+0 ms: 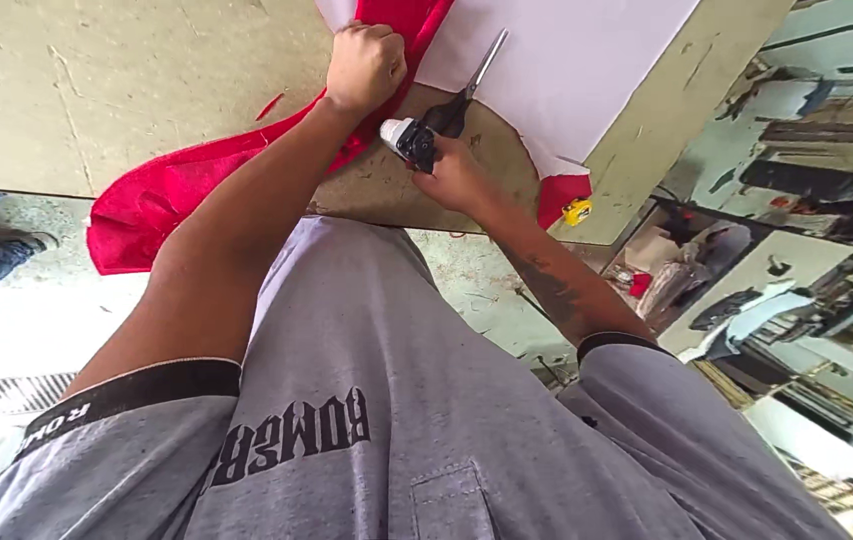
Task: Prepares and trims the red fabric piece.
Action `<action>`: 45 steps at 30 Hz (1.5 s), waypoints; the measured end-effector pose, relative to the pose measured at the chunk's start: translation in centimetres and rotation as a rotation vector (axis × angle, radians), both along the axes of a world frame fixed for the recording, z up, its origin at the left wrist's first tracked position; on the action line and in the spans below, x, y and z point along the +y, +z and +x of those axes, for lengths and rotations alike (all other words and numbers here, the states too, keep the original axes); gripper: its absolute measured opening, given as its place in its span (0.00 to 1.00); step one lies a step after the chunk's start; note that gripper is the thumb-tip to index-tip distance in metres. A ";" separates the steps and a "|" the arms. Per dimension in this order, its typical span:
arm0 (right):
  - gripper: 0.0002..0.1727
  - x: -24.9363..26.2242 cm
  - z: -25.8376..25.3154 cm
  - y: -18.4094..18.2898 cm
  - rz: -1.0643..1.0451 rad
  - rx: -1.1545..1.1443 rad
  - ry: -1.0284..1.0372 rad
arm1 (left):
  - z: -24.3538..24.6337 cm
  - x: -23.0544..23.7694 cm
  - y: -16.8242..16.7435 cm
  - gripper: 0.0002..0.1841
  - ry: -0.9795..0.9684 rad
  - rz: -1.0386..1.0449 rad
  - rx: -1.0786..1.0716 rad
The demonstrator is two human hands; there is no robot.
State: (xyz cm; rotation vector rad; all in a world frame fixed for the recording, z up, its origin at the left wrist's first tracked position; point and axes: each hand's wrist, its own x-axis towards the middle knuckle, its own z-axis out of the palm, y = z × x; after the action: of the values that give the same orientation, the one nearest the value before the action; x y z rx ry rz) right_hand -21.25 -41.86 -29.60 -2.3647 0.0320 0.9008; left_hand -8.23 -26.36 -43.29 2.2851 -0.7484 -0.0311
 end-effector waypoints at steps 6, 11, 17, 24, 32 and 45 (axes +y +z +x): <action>0.30 1.6 -2.1 -0.1 0.064 0.039 -0.022 | 0.0 -0.1 0.6 0.19 0.007 0.037 0.039; 0.27 -2.0 -7.0 0.7 0.075 -0.038 -0.324 | 0.3 -0.4 5.5 0.32 -0.089 0.340 0.369; 0.21 -8.4 -13.0 -0.4 0.108 -0.062 -0.709 | -2.3 0.7 7.6 0.19 -0.354 0.608 0.533; 0.18 -12.9 -14.3 -0.4 0.079 -0.090 -0.708 | -4.1 0.1 8.4 0.38 -0.083 0.529 0.307; 0.20 -14.3 -5.6 3.2 -0.046 -0.161 -0.293 | -2.4 -1.6 1.0 0.26 -0.078 0.177 -0.072; 0.18 -10.4 10.0 -0.2 0.077 -0.227 0.222 | -2.5 -1.1 -0.2 0.20 0.128 0.022 -0.118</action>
State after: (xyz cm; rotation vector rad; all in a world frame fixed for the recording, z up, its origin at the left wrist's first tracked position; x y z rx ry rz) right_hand -11.27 -52.25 -29.81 -2.4150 -0.3554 0.7129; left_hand -10.74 -27.47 -43.49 2.3671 -0.6630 0.1570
